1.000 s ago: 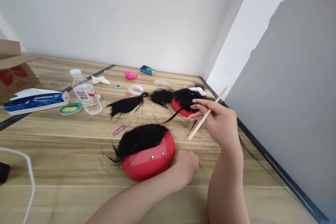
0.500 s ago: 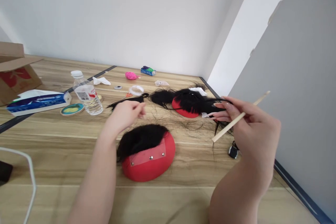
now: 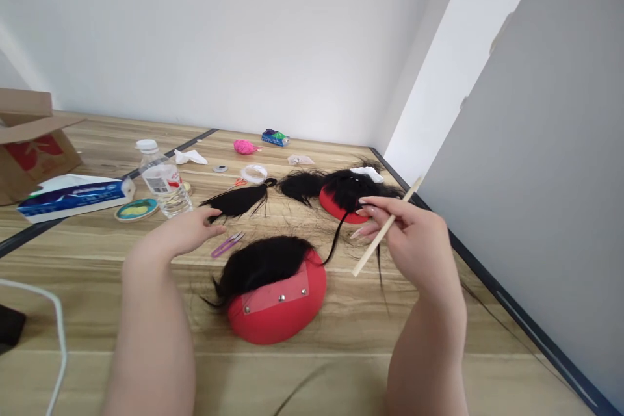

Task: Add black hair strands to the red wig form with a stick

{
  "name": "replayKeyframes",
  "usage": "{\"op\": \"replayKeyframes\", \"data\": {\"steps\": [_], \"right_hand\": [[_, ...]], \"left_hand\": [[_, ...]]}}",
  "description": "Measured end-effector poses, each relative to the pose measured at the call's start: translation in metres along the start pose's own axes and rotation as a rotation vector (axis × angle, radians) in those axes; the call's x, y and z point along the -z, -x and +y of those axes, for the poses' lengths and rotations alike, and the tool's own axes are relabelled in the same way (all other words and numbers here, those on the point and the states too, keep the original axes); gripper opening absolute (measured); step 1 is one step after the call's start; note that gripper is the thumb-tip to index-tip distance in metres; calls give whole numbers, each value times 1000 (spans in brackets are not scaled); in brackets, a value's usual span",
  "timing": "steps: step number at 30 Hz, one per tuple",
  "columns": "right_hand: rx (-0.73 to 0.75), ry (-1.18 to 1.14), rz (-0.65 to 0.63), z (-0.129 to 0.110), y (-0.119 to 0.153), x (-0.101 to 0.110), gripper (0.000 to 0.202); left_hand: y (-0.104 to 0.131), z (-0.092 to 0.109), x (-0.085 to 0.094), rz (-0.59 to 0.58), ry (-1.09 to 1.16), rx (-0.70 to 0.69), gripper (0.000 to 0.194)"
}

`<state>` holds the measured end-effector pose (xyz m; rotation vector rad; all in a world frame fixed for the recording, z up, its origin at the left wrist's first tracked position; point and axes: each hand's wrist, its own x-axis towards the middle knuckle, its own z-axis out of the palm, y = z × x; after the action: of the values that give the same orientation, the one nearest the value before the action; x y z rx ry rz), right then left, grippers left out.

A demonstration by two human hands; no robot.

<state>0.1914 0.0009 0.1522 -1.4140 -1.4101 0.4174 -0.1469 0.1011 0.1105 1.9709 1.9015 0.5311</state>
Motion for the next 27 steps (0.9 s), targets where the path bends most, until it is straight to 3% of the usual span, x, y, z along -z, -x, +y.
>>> {"op": "replayKeyframes", "data": {"steps": [2, 5, 7, 9, 12, 18, 23, 27], "right_hand": [[6, -7, -67, -1, 1, -7, 18], [54, 37, -147, -3, 4, -18, 22], [100, 75, -186, -5, 5, -26, 23], [132, 98, -229, -6, 6, -33, 25], [155, 97, -274, -6, 5, -41, 30], [193, 121, -249, -1, 3, -48, 33], [300, 155, -249, -4, 5, -52, 31], [292, 169, -269, -4, 3, -53, 35]], "left_hand": [[13, 18, 7, -41, -32, 0, 47], [32, 47, 13, 182, -17, -105, 42], [40, 63, 11, 333, -46, -294, 47], [45, 77, 5, 400, -5, -478, 37], [49, 95, -8, 359, 89, -575, 37], [54, 119, -25, 95, 187, -501, 32], [51, 127, -39, 59, 126, -566, 22], [45, 128, -50, 95, 67, -600, 24]]}}
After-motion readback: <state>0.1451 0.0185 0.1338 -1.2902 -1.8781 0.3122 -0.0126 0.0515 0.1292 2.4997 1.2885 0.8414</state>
